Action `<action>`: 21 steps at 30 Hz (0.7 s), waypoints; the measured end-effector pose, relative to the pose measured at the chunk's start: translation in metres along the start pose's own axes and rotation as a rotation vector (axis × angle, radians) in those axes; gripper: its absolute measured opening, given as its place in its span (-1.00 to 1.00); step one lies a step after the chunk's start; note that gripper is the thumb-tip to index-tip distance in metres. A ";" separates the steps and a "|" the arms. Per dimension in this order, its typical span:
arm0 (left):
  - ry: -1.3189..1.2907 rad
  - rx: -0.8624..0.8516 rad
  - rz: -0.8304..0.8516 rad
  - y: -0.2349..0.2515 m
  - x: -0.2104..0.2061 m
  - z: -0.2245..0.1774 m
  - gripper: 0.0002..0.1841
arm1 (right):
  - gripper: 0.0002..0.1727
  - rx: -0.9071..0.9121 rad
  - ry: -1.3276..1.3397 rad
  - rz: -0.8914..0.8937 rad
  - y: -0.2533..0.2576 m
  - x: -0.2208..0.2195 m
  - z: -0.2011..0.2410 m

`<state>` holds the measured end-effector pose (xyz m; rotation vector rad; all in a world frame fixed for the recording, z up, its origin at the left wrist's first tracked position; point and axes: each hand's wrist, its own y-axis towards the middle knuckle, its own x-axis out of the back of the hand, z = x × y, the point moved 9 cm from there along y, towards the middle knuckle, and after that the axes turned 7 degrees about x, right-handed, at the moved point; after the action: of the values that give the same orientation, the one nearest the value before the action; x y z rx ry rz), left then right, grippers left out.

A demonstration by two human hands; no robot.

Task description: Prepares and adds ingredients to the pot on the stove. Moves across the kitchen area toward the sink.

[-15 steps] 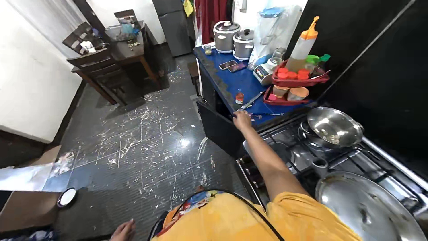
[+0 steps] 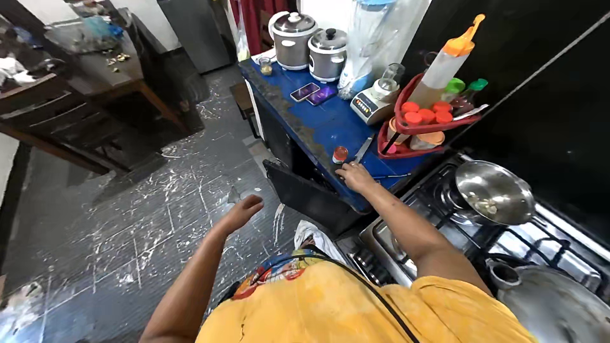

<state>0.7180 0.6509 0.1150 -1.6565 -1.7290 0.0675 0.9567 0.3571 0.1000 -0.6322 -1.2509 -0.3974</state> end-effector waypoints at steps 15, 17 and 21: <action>-0.007 -0.300 0.214 0.197 -0.067 -0.163 -0.20 | -0.59 -0.130 0.477 -0.746 -0.061 0.146 -0.052; -0.001 -0.371 0.213 0.214 -0.091 -0.184 -0.10 | -0.57 -0.223 0.537 -0.969 -0.085 0.155 -0.069; 0.038 -0.450 0.230 0.242 -0.137 -0.213 0.03 | -0.59 -0.242 0.621 -1.347 -0.123 0.167 -0.069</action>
<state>1.0216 0.4787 0.0865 -2.1620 -1.5945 -0.2625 0.9814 0.2288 0.2754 0.2535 -0.8561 -1.7266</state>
